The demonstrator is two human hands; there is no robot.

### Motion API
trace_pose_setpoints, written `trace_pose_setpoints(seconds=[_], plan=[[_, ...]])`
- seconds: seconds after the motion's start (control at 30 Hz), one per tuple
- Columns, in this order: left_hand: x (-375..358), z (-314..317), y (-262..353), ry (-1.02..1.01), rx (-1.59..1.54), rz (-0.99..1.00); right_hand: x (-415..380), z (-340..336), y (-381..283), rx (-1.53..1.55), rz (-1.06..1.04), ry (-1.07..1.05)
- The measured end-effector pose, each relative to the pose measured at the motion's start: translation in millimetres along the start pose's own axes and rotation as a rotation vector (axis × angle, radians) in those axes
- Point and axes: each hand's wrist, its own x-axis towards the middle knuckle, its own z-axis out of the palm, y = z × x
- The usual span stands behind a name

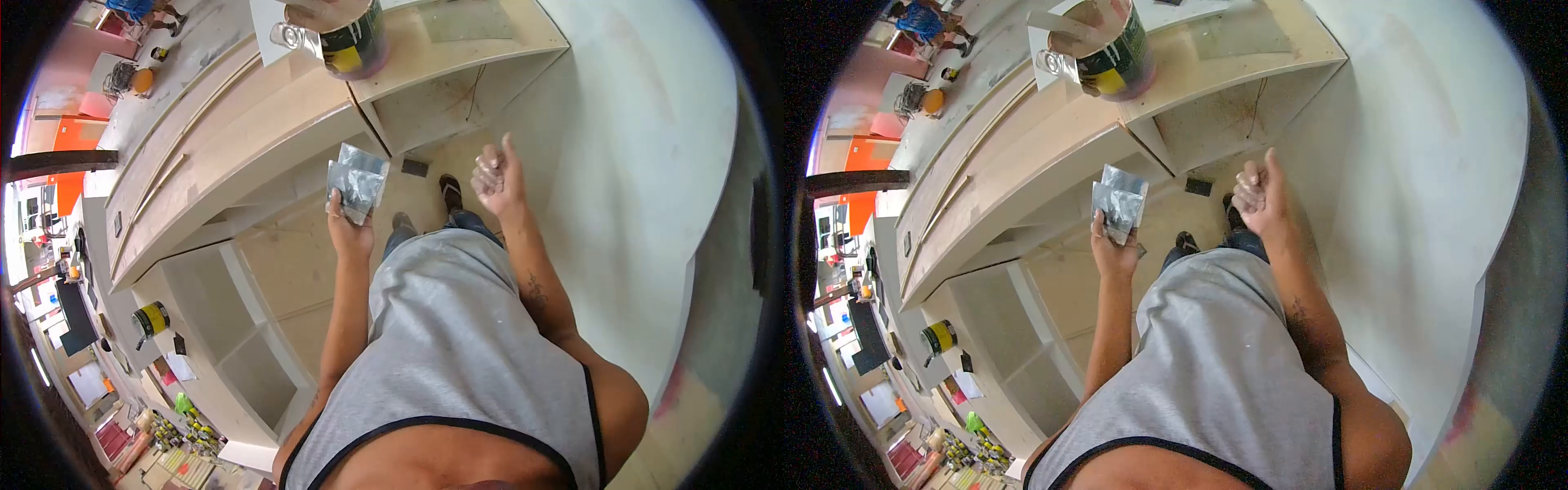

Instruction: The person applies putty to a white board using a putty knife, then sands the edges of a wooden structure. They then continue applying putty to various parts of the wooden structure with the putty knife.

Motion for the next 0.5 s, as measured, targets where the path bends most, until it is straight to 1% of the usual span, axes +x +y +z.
trace_pose_setpoints(seconds=[0.03,0.07,0.17,0.23,0.27,0.37,0.4,0.43,0.47,0.5], plan=[[1.7,-12.9,3.4,0.026,-0.019,-0.009,-4.1,2.2,-0.4,-0.004,-0.091,0.064],[2.2,-23.2,6.2,0.049,-0.017,-0.012,-7.7,7.5,0.5,-0.011,-0.096,0.069],[2.3,-40.9,10.6,0.073,-0.002,-0.006,-7.8,27.1,-0.2,0.046,-0.093,0.018],[0.9,-44.7,11.3,0.054,-0.018,0.001,-0.4,41.4,4.5,0.192,-0.095,-0.066],[-4.2,-40.0,13.5,0.052,-0.047,0.008,3.8,46.1,6.8,0.201,-0.092,-0.142],[-12.0,-36.8,18.0,0.035,-0.096,0.042,18.4,67.0,15.4,0.204,-0.097,-0.146],[-13.5,-36.1,18.2,0.023,-0.112,0.049,22.5,74.4,16.3,0.199,-0.077,-0.165],[-15.0,-34.3,17.8,0.025,-0.127,0.082,25.7,81.7,15.3,0.172,-0.039,-0.102],[-14.6,-30.1,18.1,0.021,-0.125,0.068,31.7,88.4,13.5,0.141,0.003,-0.043],[-12.8,-21.1,19.9,0.017,-0.126,0.058,41.2,84.6,10.5,0.127,0.036,-0.075]])
